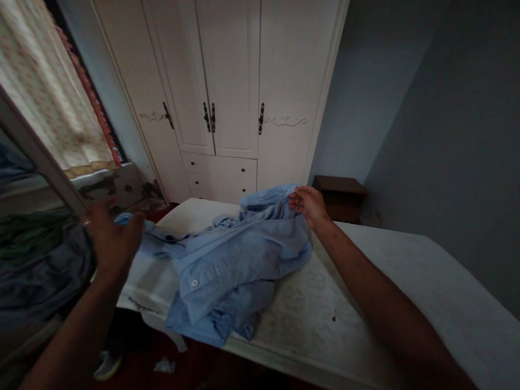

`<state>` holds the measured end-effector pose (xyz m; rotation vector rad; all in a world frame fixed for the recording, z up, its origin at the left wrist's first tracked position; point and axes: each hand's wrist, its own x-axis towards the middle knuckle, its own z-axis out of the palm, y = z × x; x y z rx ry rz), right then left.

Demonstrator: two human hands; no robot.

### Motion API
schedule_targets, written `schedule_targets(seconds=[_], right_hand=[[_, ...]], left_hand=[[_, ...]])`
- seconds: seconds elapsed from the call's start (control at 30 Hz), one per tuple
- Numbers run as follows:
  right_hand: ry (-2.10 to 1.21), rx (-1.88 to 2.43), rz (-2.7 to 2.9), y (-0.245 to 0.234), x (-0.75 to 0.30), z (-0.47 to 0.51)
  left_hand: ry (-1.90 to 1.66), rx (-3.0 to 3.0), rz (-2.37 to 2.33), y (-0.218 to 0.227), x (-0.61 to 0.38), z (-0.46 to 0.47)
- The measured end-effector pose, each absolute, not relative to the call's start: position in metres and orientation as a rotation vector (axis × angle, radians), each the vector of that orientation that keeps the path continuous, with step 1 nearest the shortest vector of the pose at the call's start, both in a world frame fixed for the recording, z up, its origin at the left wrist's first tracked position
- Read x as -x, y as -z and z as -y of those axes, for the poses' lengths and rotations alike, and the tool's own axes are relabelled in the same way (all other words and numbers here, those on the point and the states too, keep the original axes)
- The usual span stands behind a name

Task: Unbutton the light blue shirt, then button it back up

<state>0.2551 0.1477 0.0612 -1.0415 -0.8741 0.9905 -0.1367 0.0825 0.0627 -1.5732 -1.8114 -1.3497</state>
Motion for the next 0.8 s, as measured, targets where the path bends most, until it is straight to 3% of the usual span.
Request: schedule_targets(seconds=[0.17, 0.23, 0.3, 0.43, 0.57, 0.7, 0.8], right_hand=[[-0.878, 1.358, 1.404, -0.069, -0.247, -0.127], [-0.644, 1.392, 1.779, -0.073, -0.238, -0.110], [-0.512, 1.225, 2.151, -0.077, -0.227, -0.090], [-0.710, 0.707, 2.770, -0.089, -0.214, -0.064], [-0.966, 0.525, 2.818, -0.110, -0.235, -0.064], [-0.987, 0.488, 2.622, -0.129, -0.274, -0.066], [-1.097, 0.520, 2.604, -0.132, -0.295, -0.057]], left_hand=[[0.825, 2.635, 1.919, -0.078, 0.043, -0.074], [0.453, 2.717, 1.934, -0.078, 0.015, -0.063], [0.362, 2.725, 1.844, -0.076, -0.005, -0.049], [0.674, 3.203, 1.695, -0.078, -0.019, -0.018], [0.974, 3.778, 1.786, -0.091, -0.018, -0.003], [1.350, 3.456, 1.846, -0.086, -0.018, -0.024], [1.135, 3.174, 1.649, -0.065, -0.020, -0.046]])
